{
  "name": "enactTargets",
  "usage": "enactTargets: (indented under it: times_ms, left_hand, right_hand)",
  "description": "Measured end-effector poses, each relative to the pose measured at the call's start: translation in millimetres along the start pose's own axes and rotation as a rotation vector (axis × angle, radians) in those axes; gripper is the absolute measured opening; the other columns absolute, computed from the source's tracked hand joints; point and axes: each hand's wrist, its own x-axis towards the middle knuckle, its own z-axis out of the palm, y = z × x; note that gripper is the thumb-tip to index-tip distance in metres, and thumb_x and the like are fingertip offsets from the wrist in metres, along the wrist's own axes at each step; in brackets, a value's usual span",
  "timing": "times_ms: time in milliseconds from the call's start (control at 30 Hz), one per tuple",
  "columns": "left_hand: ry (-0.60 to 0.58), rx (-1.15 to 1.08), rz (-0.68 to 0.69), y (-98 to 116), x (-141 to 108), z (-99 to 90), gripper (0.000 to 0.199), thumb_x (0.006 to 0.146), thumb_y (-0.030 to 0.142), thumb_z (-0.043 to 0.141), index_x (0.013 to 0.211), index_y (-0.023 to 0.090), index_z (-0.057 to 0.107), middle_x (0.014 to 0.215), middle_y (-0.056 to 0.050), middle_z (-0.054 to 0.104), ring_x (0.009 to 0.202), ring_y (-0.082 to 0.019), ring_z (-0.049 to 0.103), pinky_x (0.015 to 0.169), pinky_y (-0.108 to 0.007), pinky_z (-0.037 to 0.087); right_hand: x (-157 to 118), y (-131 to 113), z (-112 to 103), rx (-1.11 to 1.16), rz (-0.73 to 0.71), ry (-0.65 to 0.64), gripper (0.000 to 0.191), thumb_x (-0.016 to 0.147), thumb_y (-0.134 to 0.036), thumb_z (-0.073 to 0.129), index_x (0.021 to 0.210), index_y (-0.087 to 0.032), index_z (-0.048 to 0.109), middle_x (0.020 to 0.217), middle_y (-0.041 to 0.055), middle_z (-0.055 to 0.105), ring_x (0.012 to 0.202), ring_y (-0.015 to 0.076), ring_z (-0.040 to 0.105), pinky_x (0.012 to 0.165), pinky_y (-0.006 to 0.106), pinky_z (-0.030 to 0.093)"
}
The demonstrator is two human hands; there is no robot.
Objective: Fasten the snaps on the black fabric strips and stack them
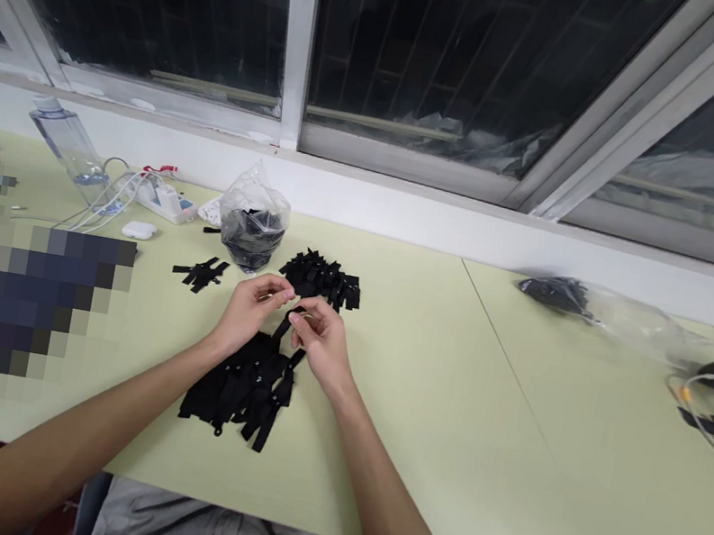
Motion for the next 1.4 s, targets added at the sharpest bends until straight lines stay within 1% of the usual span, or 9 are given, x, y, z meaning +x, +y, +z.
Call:
enactTargets:
  times_ms: [133, 200, 333, 533, 667, 867, 1000, 1200, 1400]
  left_hand:
    - [-0.071, -0.025, -0.018, -1.2, -2.2, 4.0, 0.023, 0.085, 0.038, 0.067, 0.088, 0.016, 0.071, 0.091, -0.006, 0.071, 0.085, -0.017, 0.064, 0.077, -0.028, 0.050]
    - [-0.083, -0.044, -0.030, -3.5, -3.3, 5.5, 0.023, 0.084, 0.038, 0.068, 0.088, 0.016, 0.072, 0.092, -0.007, 0.071, 0.086, -0.018, 0.064, 0.077, -0.028, 0.050]
    - [-0.094, -0.077, -0.049, -6.6, -3.7, 5.8, 0.023, 0.083, 0.038, 0.070, 0.088, 0.015, 0.073, 0.094, -0.008, 0.072, 0.089, -0.019, 0.064, 0.079, -0.029, 0.050]
    - [-0.128, -0.087, -0.057, -4.6, -3.2, 4.4, 0.024, 0.084, 0.036, 0.068, 0.091, 0.015, 0.076, 0.096, -0.009, 0.073, 0.091, -0.020, 0.065, 0.082, -0.031, 0.050]
    - [-0.132, -0.089, -0.045, -4.1, -2.7, 4.5, 0.023, 0.085, 0.035, 0.068, 0.093, 0.015, 0.076, 0.098, -0.009, 0.074, 0.091, -0.021, 0.066, 0.082, -0.031, 0.051]
    - [-0.085, -0.082, -0.048, -7.6, -0.7, 4.2, 0.020, 0.082, 0.033, 0.071, 0.092, 0.015, 0.075, 0.096, -0.009, 0.073, 0.090, -0.020, 0.066, 0.081, -0.030, 0.051]
    - [-0.100, -0.087, -0.050, -10.4, -0.8, 3.7, 0.022, 0.082, 0.035, 0.071, 0.091, 0.015, 0.074, 0.092, -0.008, 0.072, 0.086, -0.018, 0.066, 0.078, -0.029, 0.051]
    - [-0.128, -0.090, -0.043, -8.0, -1.6, 3.1, 0.022, 0.083, 0.036, 0.070, 0.089, 0.015, 0.074, 0.095, -0.008, 0.072, 0.090, -0.019, 0.064, 0.081, -0.030, 0.051]
    - [-0.153, -0.087, -0.064, -4.4, -1.7, 2.2, 0.023, 0.084, 0.035, 0.069, 0.092, 0.015, 0.075, 0.095, -0.009, 0.072, 0.090, -0.019, 0.064, 0.080, -0.029, 0.050]
  right_hand:
    - [2.1, 1.5, -2.7, -0.010, -0.071, 0.108, 0.021, 0.084, -0.043, 0.072, 0.090, -0.025, 0.062, 0.061, -0.0025, 0.055, 0.054, 0.0148, 0.050, 0.056, 0.031, 0.039]
    - [2.9, 1.8, -4.8, -0.011, -0.094, 0.131, 0.018, 0.084, -0.039, 0.071, 0.090, -0.025, 0.062, 0.064, -0.0020, 0.055, 0.055, 0.0144, 0.050, 0.057, 0.031, 0.040]
    - [3.2, 2.8, -6.5, -0.031, -0.109, 0.141, 0.016, 0.085, -0.037, 0.070, 0.089, -0.023, 0.062, 0.067, -0.0017, 0.055, 0.056, 0.0137, 0.050, 0.056, 0.030, 0.042]
    - [3.5, 5.4, -6.7, -0.078, -0.123, 0.171, 0.016, 0.084, -0.034, 0.070, 0.088, -0.021, 0.062, 0.079, 0.0007, 0.060, 0.059, 0.0127, 0.052, 0.055, 0.028, 0.043]
    - [3.8, 5.2, -7.5, -0.110, -0.134, 0.180, 0.015, 0.085, -0.033, 0.069, 0.085, -0.020, 0.061, 0.076, 0.0005, 0.059, 0.058, 0.0130, 0.052, 0.055, 0.028, 0.044]
    - [3.4, 7.0, -7.2, -0.130, -0.133, 0.159, 0.014, 0.085, -0.032, 0.069, 0.085, -0.020, 0.062, 0.071, -0.0004, 0.058, 0.059, 0.0138, 0.053, 0.056, 0.028, 0.044]
    - [3.6, 7.6, -7.1, -0.131, -0.128, 0.159, 0.016, 0.084, -0.033, 0.069, 0.084, -0.020, 0.062, 0.070, -0.0007, 0.058, 0.058, 0.0136, 0.053, 0.056, 0.028, 0.045]
    - [3.0, 6.0, -6.8, -0.119, -0.135, 0.162, 0.014, 0.084, -0.032, 0.069, 0.084, -0.019, 0.062, 0.074, 0.0002, 0.061, 0.059, 0.0133, 0.052, 0.056, 0.028, 0.045]
    - [2.1, 4.7, -7.1, -0.126, -0.129, 0.194, 0.013, 0.084, -0.031, 0.070, 0.085, -0.020, 0.062, 0.076, 0.0008, 0.061, 0.059, 0.0132, 0.052, 0.056, 0.028, 0.044]
